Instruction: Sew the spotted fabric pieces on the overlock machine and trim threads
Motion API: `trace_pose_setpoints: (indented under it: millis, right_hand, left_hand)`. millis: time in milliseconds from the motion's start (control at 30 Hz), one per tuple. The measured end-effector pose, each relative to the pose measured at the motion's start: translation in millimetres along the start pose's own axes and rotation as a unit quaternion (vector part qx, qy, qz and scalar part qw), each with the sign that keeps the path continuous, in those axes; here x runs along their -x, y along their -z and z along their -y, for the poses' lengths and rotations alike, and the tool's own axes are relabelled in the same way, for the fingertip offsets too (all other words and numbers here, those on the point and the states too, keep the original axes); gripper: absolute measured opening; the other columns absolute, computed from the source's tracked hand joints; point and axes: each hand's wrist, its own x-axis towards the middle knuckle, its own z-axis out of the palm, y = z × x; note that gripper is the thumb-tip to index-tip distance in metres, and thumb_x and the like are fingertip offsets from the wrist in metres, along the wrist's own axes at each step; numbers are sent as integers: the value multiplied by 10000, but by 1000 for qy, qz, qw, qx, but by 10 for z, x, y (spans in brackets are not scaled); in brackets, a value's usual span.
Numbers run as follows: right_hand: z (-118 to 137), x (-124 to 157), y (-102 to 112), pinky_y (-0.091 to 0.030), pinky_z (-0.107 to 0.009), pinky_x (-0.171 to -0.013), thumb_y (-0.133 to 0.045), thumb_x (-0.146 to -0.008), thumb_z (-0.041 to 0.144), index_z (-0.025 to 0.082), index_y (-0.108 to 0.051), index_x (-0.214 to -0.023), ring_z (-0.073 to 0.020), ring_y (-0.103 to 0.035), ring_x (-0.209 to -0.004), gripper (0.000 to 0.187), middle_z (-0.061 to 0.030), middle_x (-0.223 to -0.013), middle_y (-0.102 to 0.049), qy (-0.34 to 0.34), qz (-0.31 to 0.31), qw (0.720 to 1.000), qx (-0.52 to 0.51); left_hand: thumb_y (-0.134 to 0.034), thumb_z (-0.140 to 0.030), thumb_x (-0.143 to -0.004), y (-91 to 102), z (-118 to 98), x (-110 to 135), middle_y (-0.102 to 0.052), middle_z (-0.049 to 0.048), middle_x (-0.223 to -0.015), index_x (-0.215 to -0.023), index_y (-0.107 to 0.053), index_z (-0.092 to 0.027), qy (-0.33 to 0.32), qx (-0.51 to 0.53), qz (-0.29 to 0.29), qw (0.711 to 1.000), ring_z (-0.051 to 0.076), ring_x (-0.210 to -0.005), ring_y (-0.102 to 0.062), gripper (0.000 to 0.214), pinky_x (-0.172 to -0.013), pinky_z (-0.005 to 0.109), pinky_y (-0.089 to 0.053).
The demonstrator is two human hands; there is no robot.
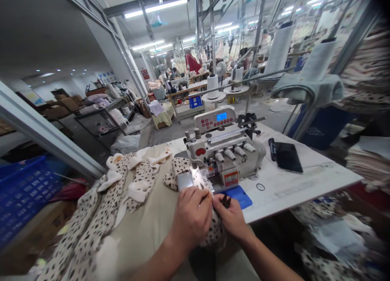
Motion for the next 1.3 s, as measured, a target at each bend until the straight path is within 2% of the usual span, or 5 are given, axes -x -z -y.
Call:
trace_pose_setpoints:
  millis: [367, 767, 1300]
  right_hand:
    - [40, 7, -13, -497, -297, -684, -689, -856, 577, 156, -712, -758, -183, -568, -688, 433, -43, -729, -664, -15, -8, 1000, 0]
    - [36, -4, -11, -474, -276, -675, -686, -881, 529, 153, -702, -762, -165, -553, -679, 395, -27, -717, -648, -12, -2, 1000, -21]
    - [64, -8, -24, -477, -276, -642, -715, -836, 563, 166, -700, -720, -167, -534, -661, 414, -28, -694, -639, -15, -18, 1000, -15]
  left_hand:
    - [-586, -150, -902, 2, -30, 5, -672, 96, -1052, -1075, -662, -166, 5, -11, 9, 1000, 263, -996, -573, 190, -896, 458, -446]
    - [-602, -141, -886, -8, -53, 28, -670, 95, -1058, -1074, -661, -156, 4, -7, 8, 1000, 258, -1005, -569, 197, -915, 457, -442]
    - [-600, -140, -892, -8, -40, 26, -671, 94, -1062, -1088, -664, -172, 12, -5, 10, 1000, 252, -1012, -573, 208, -920, 460, -452]
